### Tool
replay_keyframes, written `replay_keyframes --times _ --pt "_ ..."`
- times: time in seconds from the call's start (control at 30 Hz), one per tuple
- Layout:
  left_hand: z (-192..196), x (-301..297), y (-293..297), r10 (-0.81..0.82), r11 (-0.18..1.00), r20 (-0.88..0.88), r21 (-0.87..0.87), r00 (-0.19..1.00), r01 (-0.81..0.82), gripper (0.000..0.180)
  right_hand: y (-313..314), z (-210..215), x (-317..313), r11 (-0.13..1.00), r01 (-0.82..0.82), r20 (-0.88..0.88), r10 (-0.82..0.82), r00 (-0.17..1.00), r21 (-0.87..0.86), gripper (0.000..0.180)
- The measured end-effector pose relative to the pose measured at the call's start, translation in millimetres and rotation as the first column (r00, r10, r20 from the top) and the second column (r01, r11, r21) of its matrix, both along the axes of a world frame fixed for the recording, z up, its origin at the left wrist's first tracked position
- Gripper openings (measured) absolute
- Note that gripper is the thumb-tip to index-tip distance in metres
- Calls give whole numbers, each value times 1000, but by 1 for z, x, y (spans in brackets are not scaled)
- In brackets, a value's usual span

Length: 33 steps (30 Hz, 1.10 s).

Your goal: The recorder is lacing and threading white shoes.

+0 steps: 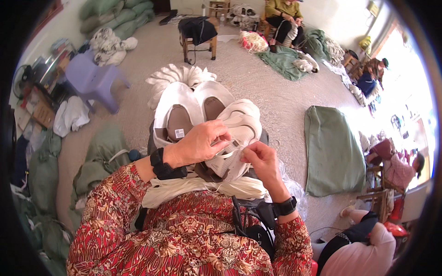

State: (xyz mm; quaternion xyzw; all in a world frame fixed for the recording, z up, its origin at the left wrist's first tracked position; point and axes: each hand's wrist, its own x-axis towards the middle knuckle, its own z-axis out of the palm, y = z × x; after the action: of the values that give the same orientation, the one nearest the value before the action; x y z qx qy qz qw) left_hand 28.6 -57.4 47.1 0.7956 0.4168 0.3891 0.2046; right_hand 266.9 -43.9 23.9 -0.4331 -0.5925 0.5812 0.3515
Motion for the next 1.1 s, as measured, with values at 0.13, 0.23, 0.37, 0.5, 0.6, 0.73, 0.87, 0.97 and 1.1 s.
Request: replay_keyframes --times 0.13,0.23,0.37,0.5,0.6,0.73,0.87,0.97,1.1 --pt "-3 8 12 -41 995 -42 -91 998 37 14 3 -9 -1 977 -54 190 14 982 208 13" --pt "-2 6 20 3 993 -15 -122 1000 -4 20 -1 -1 -3 971 -19 185 -26 982 238 13" --pt "-15 -10 50 -13 981 45 -192 999 21 44 -6 2 -3 980 -46 121 23 992 194 11" --pt "5 -9 71 -108 825 164 -536 980 181 57 -11 -1 -4 986 -6 22 2 1000 168 9" --pt "12 -6 67 -219 708 212 -637 952 305 62 -5 -11 -3 998 19 -99 -13 995 59 7" --pt "25 1 40 -230 824 399 -405 888 396 43 1 -16 -4 998 45 -134 -39 990 41 7" --pt "25 -17 37 -432 706 258 -499 864 502 24 0 -23 -8 995 27 -79 -20 997 95 6" --pt "35 -1 27 -469 729 -12 -569 883 380 25 -7 -16 -8 991 53 53 -60 997 126 5" --pt "21 7 23 -391 816 -122 -505 912 282 36 -10 -25 0 991 75 -27 -72 997 113 5"
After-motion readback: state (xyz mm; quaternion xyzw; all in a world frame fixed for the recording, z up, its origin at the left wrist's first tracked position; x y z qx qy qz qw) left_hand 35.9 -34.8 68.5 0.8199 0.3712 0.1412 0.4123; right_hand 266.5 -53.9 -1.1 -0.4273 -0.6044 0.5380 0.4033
